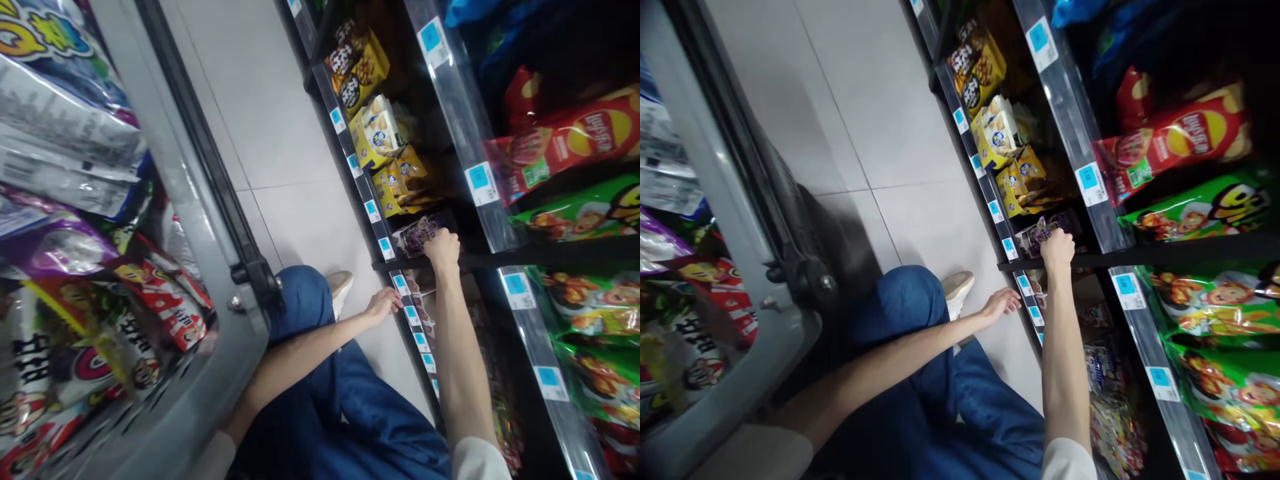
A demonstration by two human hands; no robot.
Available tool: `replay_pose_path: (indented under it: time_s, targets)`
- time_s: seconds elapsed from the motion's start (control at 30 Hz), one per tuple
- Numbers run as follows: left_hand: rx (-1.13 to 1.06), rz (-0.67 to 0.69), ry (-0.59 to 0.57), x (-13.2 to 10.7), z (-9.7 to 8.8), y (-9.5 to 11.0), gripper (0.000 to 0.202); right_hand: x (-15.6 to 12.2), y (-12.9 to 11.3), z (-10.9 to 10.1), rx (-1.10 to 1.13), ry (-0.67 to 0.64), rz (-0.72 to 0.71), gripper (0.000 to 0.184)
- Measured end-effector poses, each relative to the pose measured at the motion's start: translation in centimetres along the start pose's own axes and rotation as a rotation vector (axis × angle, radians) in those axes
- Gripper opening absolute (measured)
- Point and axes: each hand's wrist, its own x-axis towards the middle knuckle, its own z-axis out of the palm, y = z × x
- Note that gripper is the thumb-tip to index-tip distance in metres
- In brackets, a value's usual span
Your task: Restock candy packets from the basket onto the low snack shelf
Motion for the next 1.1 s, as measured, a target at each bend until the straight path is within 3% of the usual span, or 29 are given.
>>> replay_pose_path:
  time_s: [0.2, 0.4, 0.47, 0.57, 0.63, 0.77, 1.0, 1.1]
  targets:
    - [0.011, -0.014, -0.014, 0.2, 0.2, 0.0, 0.026, 4.1, 0.7, 3.1, 0.013, -0.067, 0.058, 0.052]
    - [0.027, -0.013, -0.030, -0.1, 0.2, 0.1, 0.025, 4.7, 0.5, 4.7, 0.020, -0.032, 0.093, 0.051]
    - [0.032, -0.008, -0.029, -0.2, 0.3, 0.1, 0.024, 4.1, 0.0, 4.8, -0.035, 0.093, 0.047, 0.049]
    - [0.041, 0.003, -0.024, -0.2, 0.3, 0.0, 0.023, 3.2, -1.2, 4.7, -0.175, 0.313, -0.191, 0.041]
    - [0.050, 0.009, -0.027, -0.3, 0.4, 0.1, 0.022, 2.9, -2.2, 4.7, -0.206, 0.240, -0.302, 0.038]
    - [0.091, -0.003, -0.030, -0.5, 0.5, 0.4, 0.022, 3.2, -3.1, 5.5, -0.204, -0.038, -0.207, 0.032]
    - [0.173, 0.030, -0.053, 0.0, 0.7, -0.2, 0.025, 3.8, -2.4, 8.2, -0.172, -0.122, -0.119, 0.031]
    - [0.190, 0.043, -0.073, 0.0, 0.7, -0.6, 0.026, 4.1, -2.0, 8.7, -0.169, -0.149, -0.102, 0.039]
